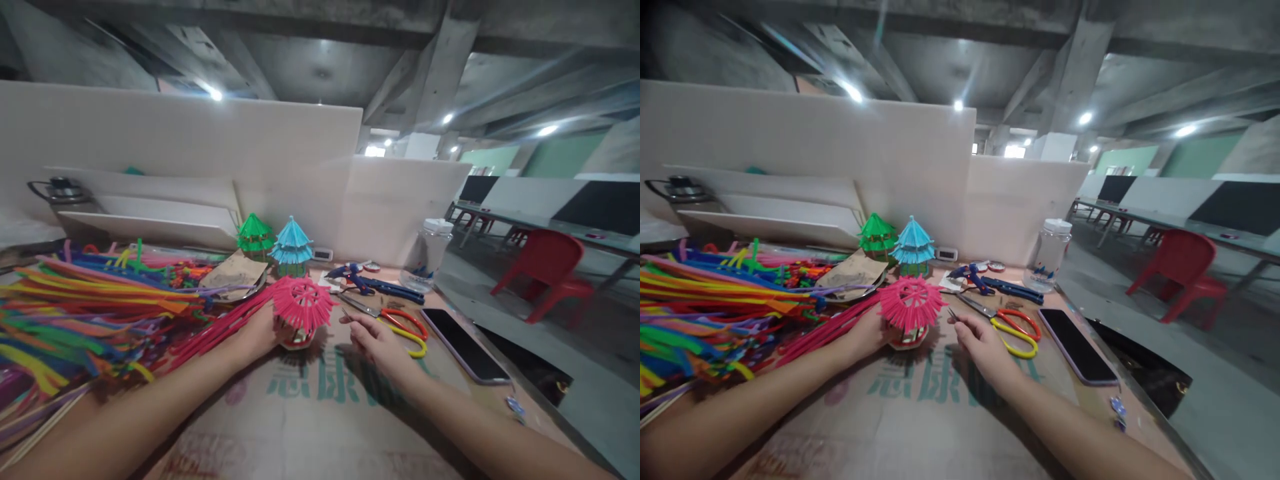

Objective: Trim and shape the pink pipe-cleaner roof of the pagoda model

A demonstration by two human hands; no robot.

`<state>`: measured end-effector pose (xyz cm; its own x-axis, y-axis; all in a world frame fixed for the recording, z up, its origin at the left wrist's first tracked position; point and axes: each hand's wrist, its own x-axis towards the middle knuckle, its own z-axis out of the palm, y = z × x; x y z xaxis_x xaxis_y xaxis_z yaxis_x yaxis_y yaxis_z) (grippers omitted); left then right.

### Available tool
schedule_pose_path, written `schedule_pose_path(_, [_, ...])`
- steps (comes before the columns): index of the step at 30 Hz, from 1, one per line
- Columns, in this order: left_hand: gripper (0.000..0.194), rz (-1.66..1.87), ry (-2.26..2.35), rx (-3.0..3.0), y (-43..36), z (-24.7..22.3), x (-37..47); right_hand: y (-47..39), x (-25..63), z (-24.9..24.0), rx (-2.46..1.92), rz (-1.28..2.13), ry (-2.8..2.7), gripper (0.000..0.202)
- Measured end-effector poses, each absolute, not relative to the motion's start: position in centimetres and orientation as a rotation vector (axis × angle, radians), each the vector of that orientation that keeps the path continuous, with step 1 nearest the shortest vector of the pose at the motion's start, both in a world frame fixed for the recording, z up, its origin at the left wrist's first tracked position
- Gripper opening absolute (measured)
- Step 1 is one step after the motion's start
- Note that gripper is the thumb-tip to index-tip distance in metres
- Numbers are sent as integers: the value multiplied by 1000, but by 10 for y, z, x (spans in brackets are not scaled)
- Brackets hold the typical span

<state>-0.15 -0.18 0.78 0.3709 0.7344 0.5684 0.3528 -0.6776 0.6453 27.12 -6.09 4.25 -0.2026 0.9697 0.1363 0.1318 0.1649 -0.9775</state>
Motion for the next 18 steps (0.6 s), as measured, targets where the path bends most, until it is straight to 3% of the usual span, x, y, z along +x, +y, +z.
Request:
schedule_pose_path(6, [38,1249,1124,2220,7,-13,-8,-50,280,20,-1082,1049,-1593,61])
schedule_pose_path(14, [48,950,1023,2510,-12,8,-9,-57,288,25,-1102,662,-1725,38])
schedule_pose_path(18, [49,1096,967,2474,-7,14,-5,-59,292,24,-1081,481,-1827,31])
